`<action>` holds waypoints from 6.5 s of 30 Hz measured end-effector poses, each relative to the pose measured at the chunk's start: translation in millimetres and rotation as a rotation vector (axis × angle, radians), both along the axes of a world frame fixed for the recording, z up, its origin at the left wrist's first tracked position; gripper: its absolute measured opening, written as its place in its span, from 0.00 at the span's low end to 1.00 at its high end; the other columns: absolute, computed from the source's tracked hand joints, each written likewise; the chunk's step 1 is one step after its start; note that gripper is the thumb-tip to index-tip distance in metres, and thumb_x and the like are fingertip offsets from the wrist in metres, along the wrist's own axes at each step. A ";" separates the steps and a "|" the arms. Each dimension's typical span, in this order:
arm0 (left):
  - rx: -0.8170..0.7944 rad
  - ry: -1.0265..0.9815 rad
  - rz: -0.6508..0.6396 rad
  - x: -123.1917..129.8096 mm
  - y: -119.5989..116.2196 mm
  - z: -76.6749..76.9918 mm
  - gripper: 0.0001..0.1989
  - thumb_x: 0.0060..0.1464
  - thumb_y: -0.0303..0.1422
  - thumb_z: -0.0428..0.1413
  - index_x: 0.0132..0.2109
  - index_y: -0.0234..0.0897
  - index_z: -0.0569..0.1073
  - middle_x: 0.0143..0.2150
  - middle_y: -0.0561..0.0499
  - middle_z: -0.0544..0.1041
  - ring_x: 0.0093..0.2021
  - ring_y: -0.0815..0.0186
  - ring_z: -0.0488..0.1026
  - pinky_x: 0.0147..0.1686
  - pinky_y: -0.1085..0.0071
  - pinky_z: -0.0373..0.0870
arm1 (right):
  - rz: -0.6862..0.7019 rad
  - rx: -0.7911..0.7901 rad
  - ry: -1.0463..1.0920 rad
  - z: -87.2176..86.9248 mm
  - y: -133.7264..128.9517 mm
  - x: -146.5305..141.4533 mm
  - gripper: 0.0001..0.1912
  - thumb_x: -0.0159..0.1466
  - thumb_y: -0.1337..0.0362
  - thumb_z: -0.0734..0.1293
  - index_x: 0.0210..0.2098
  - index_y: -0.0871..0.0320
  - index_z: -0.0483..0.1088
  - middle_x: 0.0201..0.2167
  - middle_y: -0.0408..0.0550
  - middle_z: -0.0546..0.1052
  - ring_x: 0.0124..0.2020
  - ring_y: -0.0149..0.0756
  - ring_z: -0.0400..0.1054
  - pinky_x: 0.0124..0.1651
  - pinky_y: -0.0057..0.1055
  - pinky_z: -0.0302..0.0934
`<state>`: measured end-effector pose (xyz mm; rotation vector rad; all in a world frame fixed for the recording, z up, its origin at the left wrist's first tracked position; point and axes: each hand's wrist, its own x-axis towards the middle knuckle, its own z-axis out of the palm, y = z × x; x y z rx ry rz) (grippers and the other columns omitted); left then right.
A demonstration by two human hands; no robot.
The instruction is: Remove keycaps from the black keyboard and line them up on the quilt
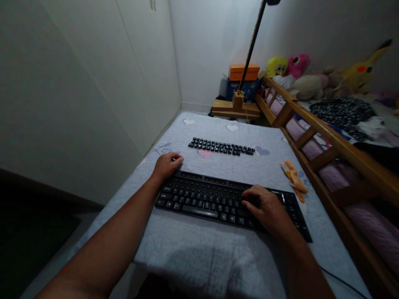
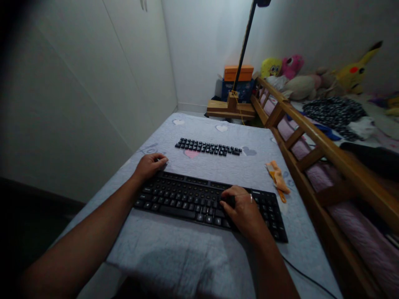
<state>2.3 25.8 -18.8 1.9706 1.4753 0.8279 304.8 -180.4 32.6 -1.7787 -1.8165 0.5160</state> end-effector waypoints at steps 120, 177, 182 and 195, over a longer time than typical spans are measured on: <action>0.406 0.135 -0.585 85.1 -113.2 40.9 0.08 0.55 0.33 0.59 0.42 0.37 0.78 0.38 0.48 0.79 0.40 0.61 0.71 0.43 0.62 0.67 | 0.086 0.145 0.364 4.5 17.3 -37.9 0.02 0.60 0.66 0.64 0.33 0.56 0.69 0.27 0.42 0.71 0.30 0.34 0.67 0.35 0.29 0.61; 0.083 -0.137 0.026 5.4 -5.8 9.2 0.16 0.50 0.41 0.56 0.38 0.33 0.79 0.36 0.47 0.80 0.31 0.65 0.72 0.37 0.68 0.70 | -0.322 0.035 -0.300 -19.6 149.1 61.8 0.09 0.58 0.68 0.68 0.37 0.57 0.78 0.35 0.48 0.80 0.37 0.36 0.73 0.42 0.28 0.62; 0.001 -0.229 -0.019 6.4 0.1 -1.7 0.17 0.49 0.43 0.56 0.37 0.33 0.79 0.35 0.46 0.80 0.36 0.61 0.76 0.39 0.67 0.70 | -0.359 -0.006 -0.322 -27.0 157.5 57.6 0.10 0.58 0.67 0.68 0.40 0.57 0.78 0.37 0.50 0.81 0.39 0.37 0.74 0.42 0.28 0.62; -0.027 -0.208 -0.057 5.2 3.9 -4.7 0.17 0.49 0.43 0.56 0.37 0.33 0.78 0.35 0.46 0.80 0.35 0.61 0.75 0.38 0.67 0.69 | -0.401 -0.015 -0.381 -33.6 162.2 55.3 0.12 0.59 0.68 0.66 0.41 0.56 0.79 0.40 0.51 0.82 0.41 0.39 0.74 0.44 0.29 0.63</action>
